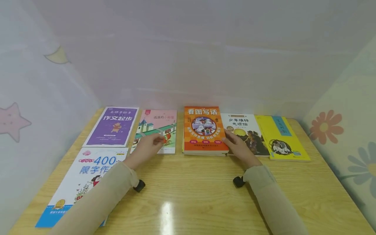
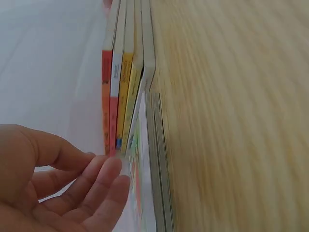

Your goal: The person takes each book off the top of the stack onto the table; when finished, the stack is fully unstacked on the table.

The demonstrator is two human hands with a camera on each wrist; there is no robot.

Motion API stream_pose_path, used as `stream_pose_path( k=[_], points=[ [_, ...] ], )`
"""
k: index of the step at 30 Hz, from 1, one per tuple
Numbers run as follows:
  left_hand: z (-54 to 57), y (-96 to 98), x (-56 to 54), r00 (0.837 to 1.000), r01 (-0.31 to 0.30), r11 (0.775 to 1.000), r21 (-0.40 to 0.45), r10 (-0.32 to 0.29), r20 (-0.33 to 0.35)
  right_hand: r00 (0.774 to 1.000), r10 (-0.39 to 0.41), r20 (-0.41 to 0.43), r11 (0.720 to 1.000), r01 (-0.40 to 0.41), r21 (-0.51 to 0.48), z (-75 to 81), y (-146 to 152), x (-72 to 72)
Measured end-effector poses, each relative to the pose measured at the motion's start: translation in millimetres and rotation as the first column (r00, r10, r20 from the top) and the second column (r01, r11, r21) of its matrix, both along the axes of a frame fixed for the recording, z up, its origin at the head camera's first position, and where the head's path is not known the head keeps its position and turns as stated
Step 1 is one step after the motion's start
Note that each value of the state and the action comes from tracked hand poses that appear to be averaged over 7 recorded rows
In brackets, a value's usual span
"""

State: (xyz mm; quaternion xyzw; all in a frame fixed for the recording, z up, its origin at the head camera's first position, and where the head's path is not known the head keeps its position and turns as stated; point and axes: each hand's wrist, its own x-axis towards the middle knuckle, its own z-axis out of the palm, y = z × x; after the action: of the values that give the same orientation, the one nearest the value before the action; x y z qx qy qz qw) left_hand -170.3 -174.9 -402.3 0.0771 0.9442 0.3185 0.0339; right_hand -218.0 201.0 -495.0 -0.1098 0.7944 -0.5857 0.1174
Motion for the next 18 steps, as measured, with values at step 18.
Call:
stream_pose_path(
  k=[18],
  points=[
    [-25.9, 77.3, -61.3, 0.945, -0.313, 0.750, 0.583, 0.184, 0.272, 1.000, 0.006, 0.021, 0.998, -0.005, -0.064, -6.4, 2.5, 1.3]
  ],
)
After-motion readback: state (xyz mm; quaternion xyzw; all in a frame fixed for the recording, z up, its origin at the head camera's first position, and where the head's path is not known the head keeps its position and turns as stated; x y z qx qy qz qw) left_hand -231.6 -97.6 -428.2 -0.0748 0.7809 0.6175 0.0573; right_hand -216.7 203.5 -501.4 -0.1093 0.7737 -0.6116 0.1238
